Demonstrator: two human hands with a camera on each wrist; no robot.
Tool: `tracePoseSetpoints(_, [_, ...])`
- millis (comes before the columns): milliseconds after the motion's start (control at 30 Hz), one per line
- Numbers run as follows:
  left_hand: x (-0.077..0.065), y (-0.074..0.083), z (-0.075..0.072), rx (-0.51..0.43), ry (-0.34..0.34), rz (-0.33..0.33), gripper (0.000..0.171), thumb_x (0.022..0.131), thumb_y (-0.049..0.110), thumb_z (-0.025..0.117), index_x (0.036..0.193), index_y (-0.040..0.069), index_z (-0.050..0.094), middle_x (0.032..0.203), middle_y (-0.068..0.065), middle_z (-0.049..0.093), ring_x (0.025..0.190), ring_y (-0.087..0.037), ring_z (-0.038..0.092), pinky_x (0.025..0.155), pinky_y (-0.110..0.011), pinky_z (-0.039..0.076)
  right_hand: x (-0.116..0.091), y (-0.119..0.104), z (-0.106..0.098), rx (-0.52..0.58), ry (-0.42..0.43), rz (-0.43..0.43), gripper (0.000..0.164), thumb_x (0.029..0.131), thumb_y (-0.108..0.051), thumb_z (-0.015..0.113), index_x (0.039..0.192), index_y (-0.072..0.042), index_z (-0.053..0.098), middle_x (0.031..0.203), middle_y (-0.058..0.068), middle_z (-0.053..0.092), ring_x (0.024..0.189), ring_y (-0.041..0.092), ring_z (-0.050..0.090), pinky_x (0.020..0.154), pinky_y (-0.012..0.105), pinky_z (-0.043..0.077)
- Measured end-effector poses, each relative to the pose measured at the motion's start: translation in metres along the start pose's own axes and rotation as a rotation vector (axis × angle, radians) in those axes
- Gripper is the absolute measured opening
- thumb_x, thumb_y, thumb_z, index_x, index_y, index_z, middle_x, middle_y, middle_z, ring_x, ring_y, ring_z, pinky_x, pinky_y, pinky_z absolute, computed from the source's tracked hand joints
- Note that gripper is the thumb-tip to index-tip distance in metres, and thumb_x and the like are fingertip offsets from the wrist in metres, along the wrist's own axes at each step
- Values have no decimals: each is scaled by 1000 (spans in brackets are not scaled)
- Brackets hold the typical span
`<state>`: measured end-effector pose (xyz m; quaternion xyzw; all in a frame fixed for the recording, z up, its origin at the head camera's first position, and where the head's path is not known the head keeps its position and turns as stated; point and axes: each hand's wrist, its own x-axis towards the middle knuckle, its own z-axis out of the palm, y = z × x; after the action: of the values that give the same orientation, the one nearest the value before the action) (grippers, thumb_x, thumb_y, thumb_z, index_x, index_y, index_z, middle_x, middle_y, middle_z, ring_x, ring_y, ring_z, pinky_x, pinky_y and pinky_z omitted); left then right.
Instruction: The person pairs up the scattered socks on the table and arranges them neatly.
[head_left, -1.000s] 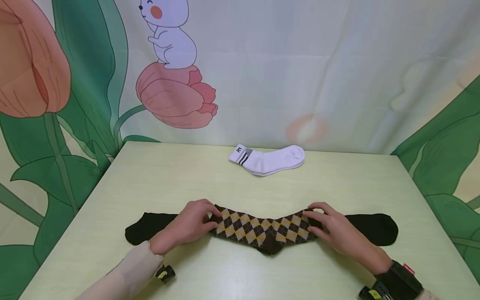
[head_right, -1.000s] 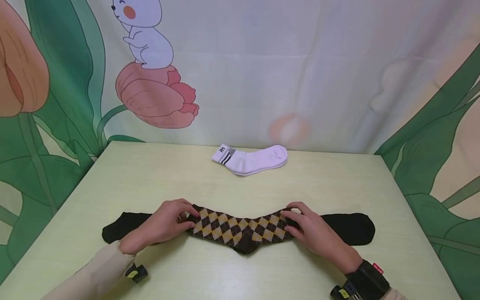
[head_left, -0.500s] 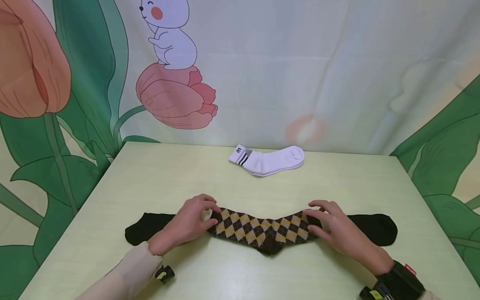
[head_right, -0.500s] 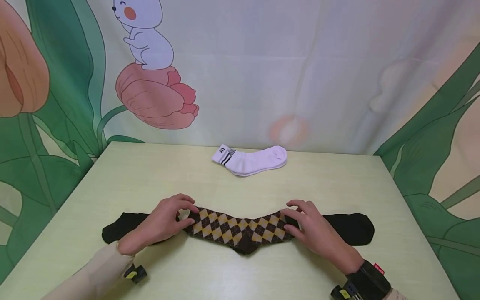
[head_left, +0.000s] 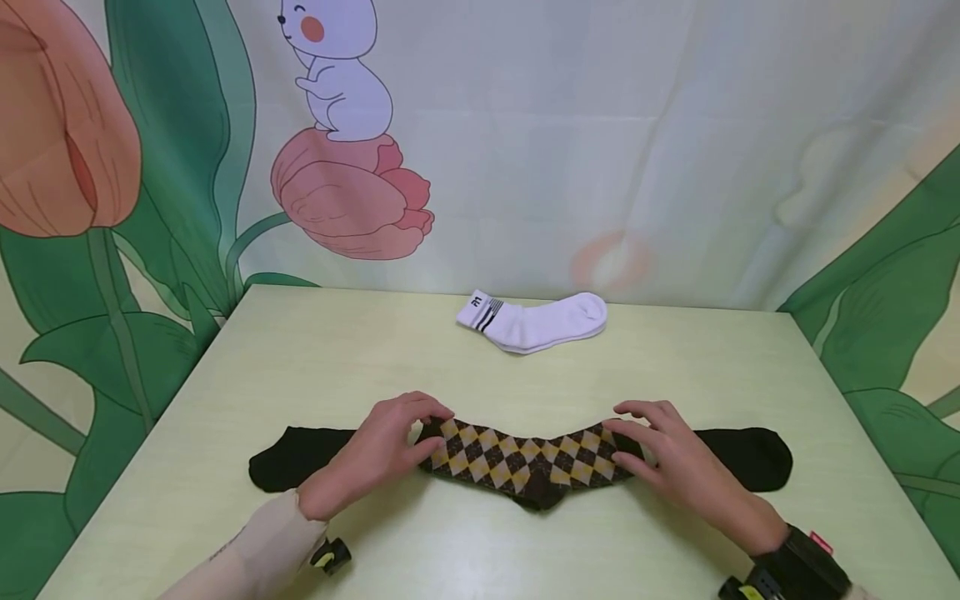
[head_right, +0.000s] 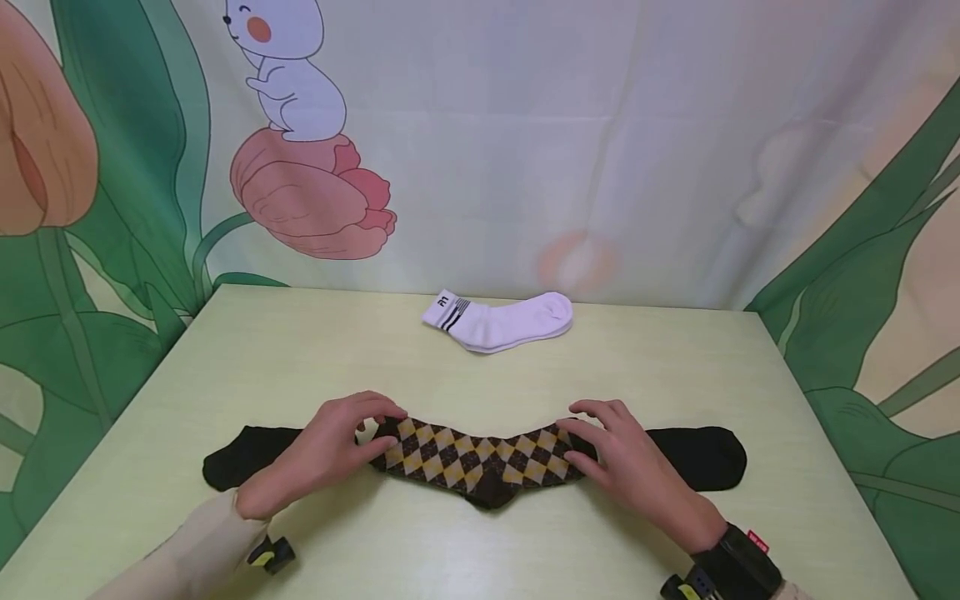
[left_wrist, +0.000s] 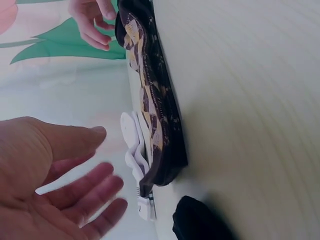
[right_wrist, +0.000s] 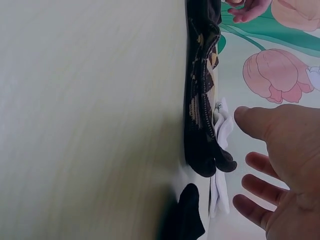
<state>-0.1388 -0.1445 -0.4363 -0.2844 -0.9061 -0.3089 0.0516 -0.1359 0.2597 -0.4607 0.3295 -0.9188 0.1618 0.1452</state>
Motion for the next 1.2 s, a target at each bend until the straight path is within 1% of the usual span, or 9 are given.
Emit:
tracePoseSetpoints(100, [1,2,-1,-47,-24,24,30,88,5,80,117,5,74,109,-7,74,90,-20,67,75,-33,55,0,-1,0,1,17,-19,43,82,-17,88,123,-12,74,131,8,62,117,27,55,87,43,55])
tracePoseSetpoints(200, [0,4,-1,-99,-58,31,29,89,5,79,117,2,74,107,-8,75,87,-18,68,76,-33,57,0,-3,1,13,28,-47,43,82,-16,88,122,-11,74,130,8,62,119,26,55,87,43,55])
tracePoseSetpoints(333, [0,5,2,-128,-83,45,28,89,7,80,116,1,74,108,-9,75,89,-21,70,79,-36,58,0,-6,2,28,47,-85,44,81,-15,88,122,-10,74,129,8,62,120,25,56,87,39,55])
tracePoseSetpoints(500, [-1,4,4,-121,-103,108,26,89,8,81,114,3,75,110,-7,75,97,-23,70,85,-39,57,-1,-9,6,59,71,-147,49,76,-12,91,122,-10,73,125,10,63,117,25,60,85,36,56])
tracePoseSetpoints(600, [0,3,4,-97,-123,146,26,88,9,81,113,4,75,110,-6,75,102,-23,70,89,-38,56,-1,-9,8,53,56,-169,49,75,-12,92,121,-11,74,124,9,64,115,25,61,85,38,57])
tracePoseSetpoints(700, [1,3,5,-78,-156,154,26,89,9,81,114,5,74,109,-5,74,102,-22,69,90,-37,55,-1,-9,8,40,27,-166,47,76,-13,92,120,-12,75,124,8,65,115,24,62,86,38,57])
tracePoseSetpoints(867, [0,3,8,-53,-209,136,27,89,9,80,116,5,74,110,-5,73,102,-22,68,91,-36,55,-1,-9,8,27,-20,-146,41,79,-13,90,118,-14,76,123,4,67,115,21,62,87,37,57])
tracePoseSetpoints(1067, [1,1,11,-1,-239,107,25,90,11,80,115,7,74,110,-2,72,102,-19,66,92,-38,54,-2,-9,8,27,-66,-119,40,81,-12,88,119,-14,77,124,4,67,116,22,61,89,38,56])
tracePoseSetpoints(1200, [1,-1,13,22,-254,112,23,90,9,79,113,8,75,108,0,71,102,-18,65,93,-38,53,-2,-8,9,30,-135,-89,32,84,-14,86,116,-14,78,125,4,68,115,22,62,91,40,55])
